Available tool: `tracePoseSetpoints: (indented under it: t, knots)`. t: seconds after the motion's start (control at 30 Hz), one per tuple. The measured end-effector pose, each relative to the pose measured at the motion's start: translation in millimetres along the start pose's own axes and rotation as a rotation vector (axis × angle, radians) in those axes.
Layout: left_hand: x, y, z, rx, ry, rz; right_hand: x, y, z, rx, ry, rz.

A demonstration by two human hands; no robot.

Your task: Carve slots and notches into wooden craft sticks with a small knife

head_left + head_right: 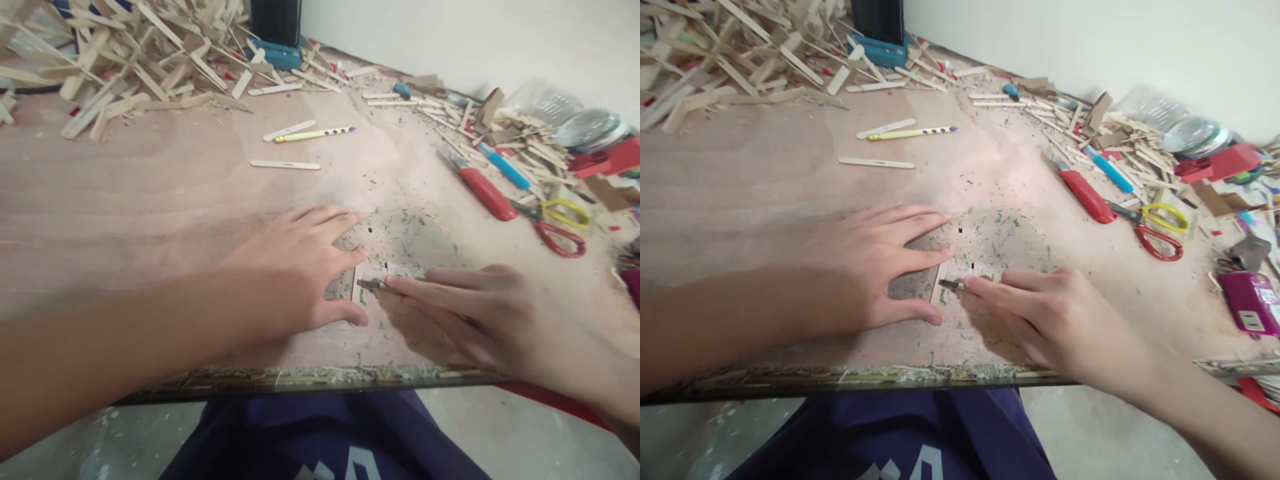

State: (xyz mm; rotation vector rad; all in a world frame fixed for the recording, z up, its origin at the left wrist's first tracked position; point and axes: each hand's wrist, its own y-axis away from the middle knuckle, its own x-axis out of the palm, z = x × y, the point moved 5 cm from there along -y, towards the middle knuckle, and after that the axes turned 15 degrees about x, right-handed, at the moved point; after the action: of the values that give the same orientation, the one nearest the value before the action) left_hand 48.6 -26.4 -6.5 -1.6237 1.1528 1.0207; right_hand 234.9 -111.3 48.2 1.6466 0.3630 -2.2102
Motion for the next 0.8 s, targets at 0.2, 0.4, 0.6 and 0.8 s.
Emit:
tracePoseSetpoints:
  t: [0.2,0.4,0.6,0.8]
  knots:
    - [1.8,-1,1,-0.019,0.009,0.02,-2,-1,-7,-0.018,0.028,0.016]
    - [0.3,0,0,-0.007,0.014,-0.019,14,16,6,-0.204,0.295,-0.243]
    - [-1.1,0,0,-0.011,0.027,-0.016,19,21,6,-0.178,0.304,-0.312]
    - [-0.2,-1,0,-0.008,0.017,-0.01,8,10,-1,-0.063,0.175,-0.15]
